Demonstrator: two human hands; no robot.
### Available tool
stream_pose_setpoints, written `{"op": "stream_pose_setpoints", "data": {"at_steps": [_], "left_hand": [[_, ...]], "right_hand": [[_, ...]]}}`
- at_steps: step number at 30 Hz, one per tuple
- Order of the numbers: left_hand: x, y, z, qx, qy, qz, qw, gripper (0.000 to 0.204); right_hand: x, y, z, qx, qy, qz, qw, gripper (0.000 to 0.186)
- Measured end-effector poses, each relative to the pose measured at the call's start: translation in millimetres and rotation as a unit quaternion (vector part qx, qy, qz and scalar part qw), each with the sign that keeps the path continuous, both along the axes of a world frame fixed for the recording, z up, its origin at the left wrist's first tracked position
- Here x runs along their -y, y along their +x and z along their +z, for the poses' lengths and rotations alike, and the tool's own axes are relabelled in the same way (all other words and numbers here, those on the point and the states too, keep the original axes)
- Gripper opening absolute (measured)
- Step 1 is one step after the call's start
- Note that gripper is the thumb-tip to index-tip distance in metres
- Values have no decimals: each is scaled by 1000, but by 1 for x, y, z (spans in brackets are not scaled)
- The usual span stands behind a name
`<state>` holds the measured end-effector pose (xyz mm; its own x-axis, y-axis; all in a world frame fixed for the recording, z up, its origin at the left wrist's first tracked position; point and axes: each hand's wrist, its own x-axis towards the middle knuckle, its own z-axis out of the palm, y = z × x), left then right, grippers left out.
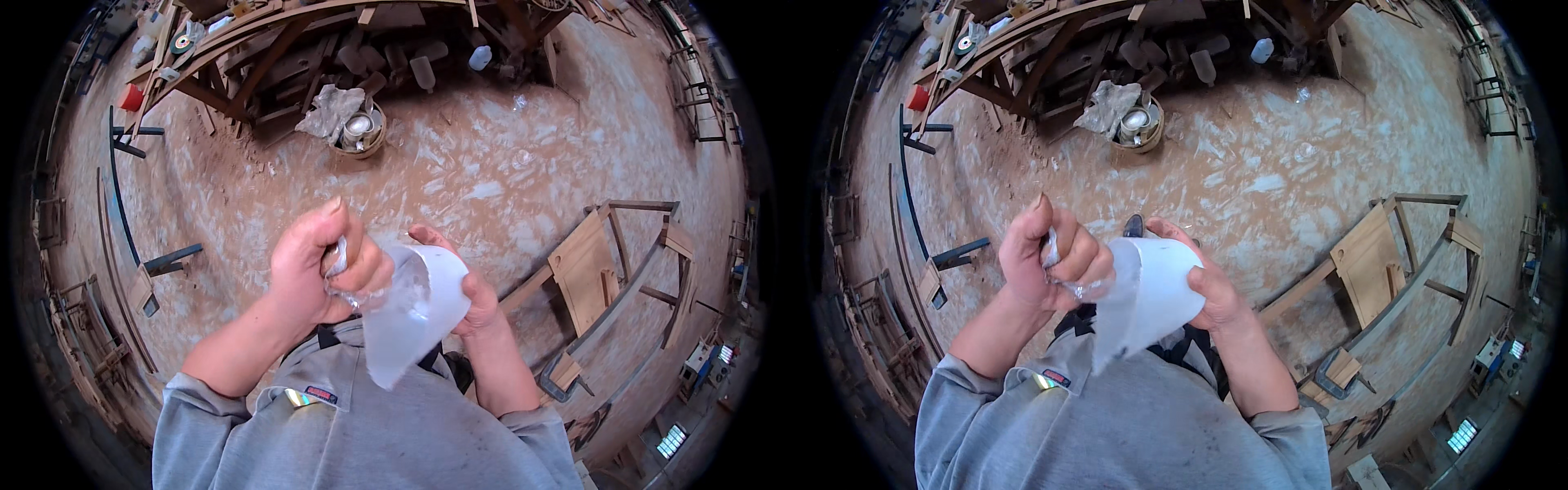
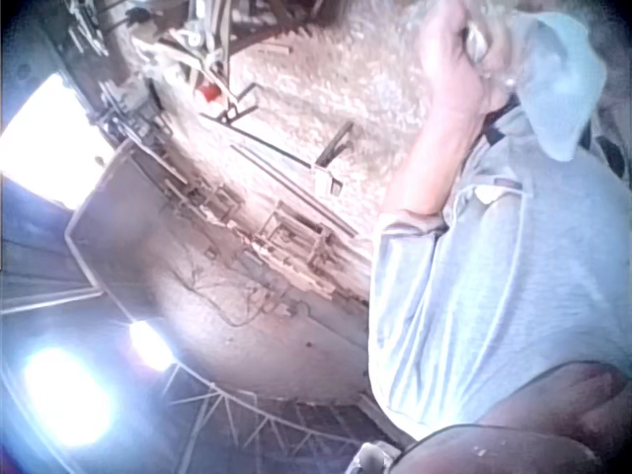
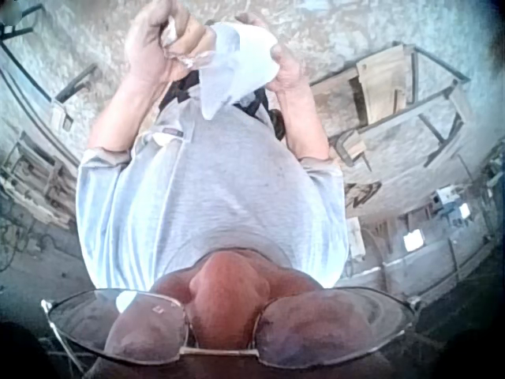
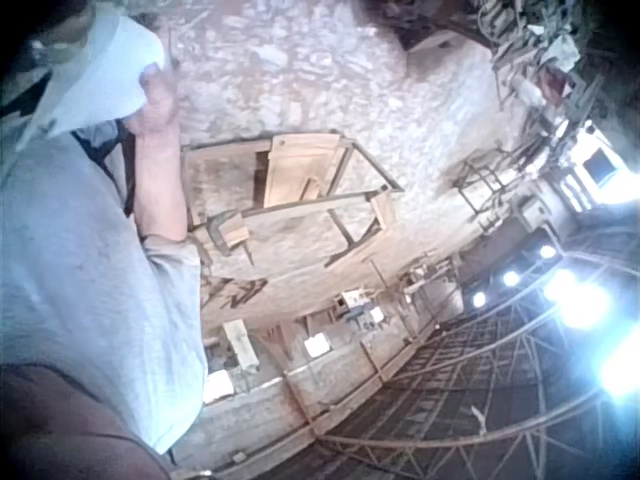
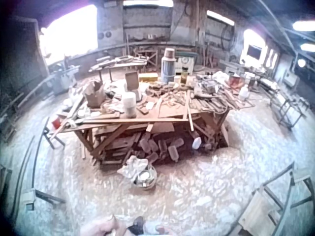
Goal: The person uses an angle grinder to smooth the edges of wooden strips on a workbench. They then pick up a rectangular wooden board and apply a liquid finish to its surface using a brush. Finally, the person pours a white liquid from a large plastic bottle into a small container.
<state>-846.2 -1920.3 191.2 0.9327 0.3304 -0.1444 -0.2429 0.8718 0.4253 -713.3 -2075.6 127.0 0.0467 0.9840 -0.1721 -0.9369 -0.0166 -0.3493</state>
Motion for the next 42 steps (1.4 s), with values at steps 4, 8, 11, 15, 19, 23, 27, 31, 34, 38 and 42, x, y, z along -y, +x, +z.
{"op": "stream_pose_setpoints", "data": {"at_steps": [4, 8, 11, 15, 19, 23, 27, 31, 34, 38, 42], "left_hand": [[13, 4, -5, -88, -34, 29, 995, 55], [7, -9, 5, -22, -174, 31, 984, 55], [-1, -23, 40, -7, -111, 32, 993, 56], [-34, -50, 104, 112, 74, 132, 982, 40], [-63, -29, 100, -1, 227, 118, 967, 19], [-53, -26, 27, -105, 197, 195, 955, 24], [-36, -16, -28, -230, 174, 186, 939, 28], [-35, 4, -59, -282, 132, 162, 936, 23], [-35, 14, -76, -329, 150, 140, 922, 26], [-28, 29, -83, -363, 231, 108, 896, 20], [-25, 39, -91, -409, 354, 69, 838, 21]], "right_hand": [[6, -8, -13, 76, -81, -23, 994, 82], [23, 1, -26, 88, -85, -34, 992, 75], [34, 6, -28, 96, -110, -105, 984, 71], [56, 39, -59, 146, -190, -241, 941, 67], [60, 57, -29, -47, -69, -218, 972, 69], [43, 62, 5, -126, 9, -157, 979, 84], [39, 68, -8, -121, 29, -135, 983, 84], [40, 70, -29, -101, 9, -145, 984, 79], [43, 72, -31, -148, -22, -155, 976, 78], [49, 74, -31, -189, -15, -151, 970, 77], [57, 75, -26, -231, 5, -148, 962, 81]]}}
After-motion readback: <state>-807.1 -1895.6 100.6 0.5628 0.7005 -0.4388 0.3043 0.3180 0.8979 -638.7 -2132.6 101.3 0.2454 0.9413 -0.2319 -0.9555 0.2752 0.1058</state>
